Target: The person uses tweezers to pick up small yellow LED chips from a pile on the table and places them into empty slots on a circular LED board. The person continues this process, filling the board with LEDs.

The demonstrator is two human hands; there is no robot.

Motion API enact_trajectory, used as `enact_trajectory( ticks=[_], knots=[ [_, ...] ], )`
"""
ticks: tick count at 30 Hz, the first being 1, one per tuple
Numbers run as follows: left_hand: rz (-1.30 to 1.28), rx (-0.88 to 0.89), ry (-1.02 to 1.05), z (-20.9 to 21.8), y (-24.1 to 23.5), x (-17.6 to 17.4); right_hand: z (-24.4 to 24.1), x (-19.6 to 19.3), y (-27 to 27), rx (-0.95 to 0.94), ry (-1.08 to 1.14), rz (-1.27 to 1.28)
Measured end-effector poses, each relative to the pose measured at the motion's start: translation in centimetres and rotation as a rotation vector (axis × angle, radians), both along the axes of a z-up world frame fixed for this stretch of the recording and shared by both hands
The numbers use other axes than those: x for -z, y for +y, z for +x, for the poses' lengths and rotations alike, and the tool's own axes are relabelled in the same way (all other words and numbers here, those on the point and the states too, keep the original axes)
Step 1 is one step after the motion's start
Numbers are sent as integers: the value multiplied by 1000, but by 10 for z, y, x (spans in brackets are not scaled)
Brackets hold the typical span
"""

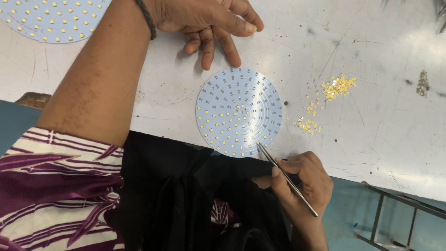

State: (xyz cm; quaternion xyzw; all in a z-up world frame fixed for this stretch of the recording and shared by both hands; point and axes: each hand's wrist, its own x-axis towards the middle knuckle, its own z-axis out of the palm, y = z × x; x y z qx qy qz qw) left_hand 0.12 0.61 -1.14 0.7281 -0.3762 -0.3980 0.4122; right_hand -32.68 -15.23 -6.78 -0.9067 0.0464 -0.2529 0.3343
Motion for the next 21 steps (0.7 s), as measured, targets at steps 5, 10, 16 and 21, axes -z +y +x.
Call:
enact_trajectory(
  ticks=[5, 10, 16, 21],
  knots=[
    [41, 32, 41, 2, -8, -5, -12, 6, -23, 178, -20, 135],
    [113, 45, 111, 7, -13, -5, -16, 8, -69, 358, -10, 279],
    [167, 26, 102, 7, -16, -6, -9, 10, -76, 335, 74, 313],
    [174, 38, 113, 8, -17, -4, -1, 6, -68, 343, 89, 286]
  ],
)
